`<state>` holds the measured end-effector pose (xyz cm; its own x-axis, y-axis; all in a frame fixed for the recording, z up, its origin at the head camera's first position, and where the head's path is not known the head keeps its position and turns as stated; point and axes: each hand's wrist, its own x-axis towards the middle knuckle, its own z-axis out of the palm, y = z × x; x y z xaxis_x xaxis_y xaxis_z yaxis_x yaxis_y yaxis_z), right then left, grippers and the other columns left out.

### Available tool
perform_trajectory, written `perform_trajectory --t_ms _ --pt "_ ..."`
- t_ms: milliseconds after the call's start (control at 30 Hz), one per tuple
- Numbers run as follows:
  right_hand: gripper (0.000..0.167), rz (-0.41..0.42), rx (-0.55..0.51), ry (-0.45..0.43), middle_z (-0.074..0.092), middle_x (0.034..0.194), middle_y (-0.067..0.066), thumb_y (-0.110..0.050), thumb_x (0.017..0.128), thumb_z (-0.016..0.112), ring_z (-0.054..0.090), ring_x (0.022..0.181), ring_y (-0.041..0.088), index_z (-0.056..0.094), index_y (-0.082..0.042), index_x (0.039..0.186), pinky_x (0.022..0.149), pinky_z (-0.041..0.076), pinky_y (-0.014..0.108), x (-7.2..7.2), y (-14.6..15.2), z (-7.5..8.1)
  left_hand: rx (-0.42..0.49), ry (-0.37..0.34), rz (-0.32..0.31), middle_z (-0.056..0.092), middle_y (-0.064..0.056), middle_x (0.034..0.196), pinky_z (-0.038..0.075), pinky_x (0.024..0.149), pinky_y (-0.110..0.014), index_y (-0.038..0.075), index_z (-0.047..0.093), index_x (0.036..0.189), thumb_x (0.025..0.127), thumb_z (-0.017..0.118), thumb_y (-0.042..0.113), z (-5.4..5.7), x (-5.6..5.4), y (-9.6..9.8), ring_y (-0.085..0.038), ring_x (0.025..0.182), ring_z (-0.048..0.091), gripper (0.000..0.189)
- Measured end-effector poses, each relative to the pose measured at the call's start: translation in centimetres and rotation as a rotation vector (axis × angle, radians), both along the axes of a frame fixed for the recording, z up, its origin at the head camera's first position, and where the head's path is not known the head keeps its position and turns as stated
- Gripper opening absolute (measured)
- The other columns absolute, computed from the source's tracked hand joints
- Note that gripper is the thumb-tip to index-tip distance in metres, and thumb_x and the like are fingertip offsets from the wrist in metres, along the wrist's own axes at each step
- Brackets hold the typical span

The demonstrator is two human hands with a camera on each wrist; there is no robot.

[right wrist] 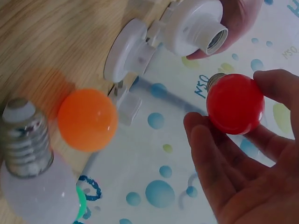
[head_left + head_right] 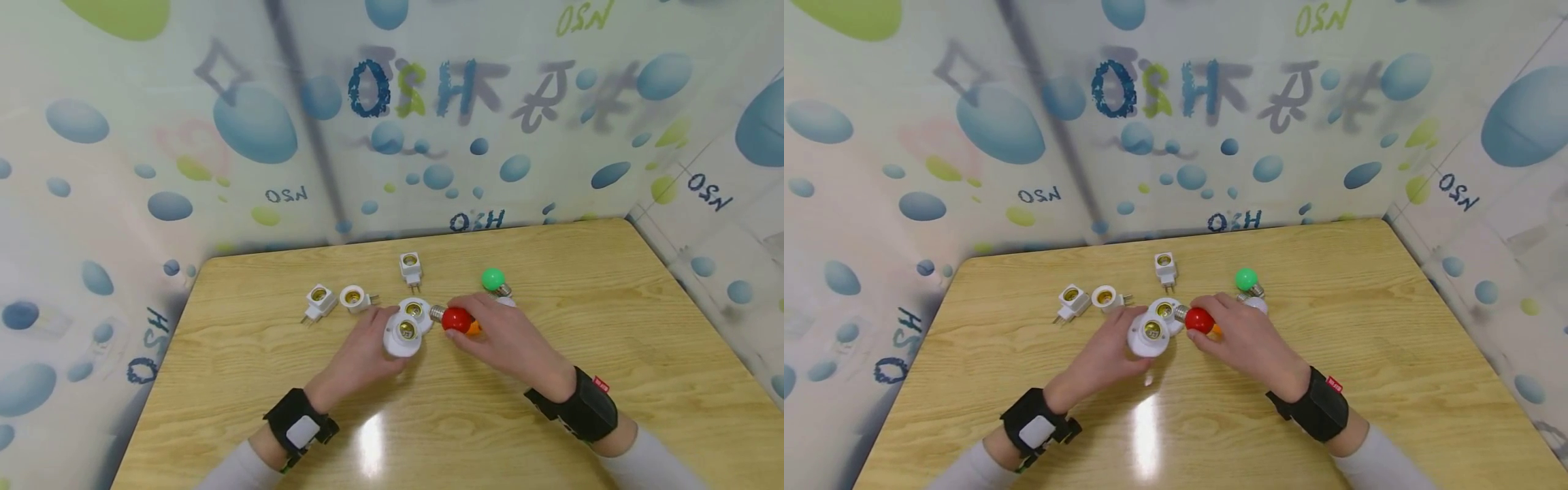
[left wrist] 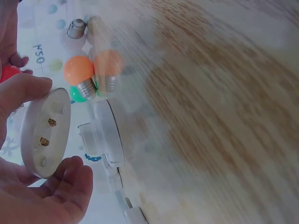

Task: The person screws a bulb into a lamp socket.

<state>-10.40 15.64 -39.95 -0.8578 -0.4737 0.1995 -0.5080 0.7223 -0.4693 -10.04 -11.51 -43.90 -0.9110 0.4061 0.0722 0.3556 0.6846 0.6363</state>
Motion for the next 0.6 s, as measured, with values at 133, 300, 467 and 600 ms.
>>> perform_trajectory --t_ms 133,300,467,600 --pt "0.047 0.067 -0.03 0.037 0.067 0.123 0.007 -0.03 0.091 0.082 0.067 0.098 0.018 0.066 -0.015 0.132 0.083 0.061 0.036 0.1 -0.7 -0.2 -0.001 -0.017 0.002 0.055 -0.011 0.126 0.052 0.099 -0.043 0.001 0.049 0.145 0.076 0.092 0.02 0.0 0.0 0.2 -0.024 0.111 0.056 0.083" --pt "0.052 0.141 -0.074 0.069 0.066 0.125 0.006 -0.023 0.089 0.084 0.066 0.102 0.016 0.063 -0.012 0.135 0.086 0.06 0.034 0.0 -1.4 -0.6 -0.011 -0.012 -0.004 0.055 -0.01 0.126 0.052 0.098 -0.042 0.002 0.049 0.146 0.077 0.092 0.02 0.1 0.0 0.3 -0.023 0.11 0.055 0.083" --pt "0.05 0.2 -0.103 0.077 0.066 0.121 0.004 -0.014 0.088 0.085 0.064 0.103 0.013 0.059 -0.01 0.13 0.09 0.058 0.033 -0.3 -2.0 -1.0 -0.028 0.02 -0.005 0.056 -0.012 0.125 0.053 0.096 -0.042 0.0 0.05 0.145 0.077 0.092 0.021 0.0 0.1 0.4 -0.024 0.109 0.055 0.083" --pt "0.049 0.236 -0.079 0.102 0.066 0.124 0.005 -0.01 0.087 0.085 0.065 0.109 0.015 0.06 -0.009 0.129 0.095 0.057 0.034 -0.3 -2.3 -1.0 -0.032 0.032 -0.015 0.057 -0.011 0.125 0.053 0.095 -0.04 0.001 0.05 0.144 0.077 0.091 0.023 0.0 0.0 0.4 -0.023 0.11 0.054 0.081"
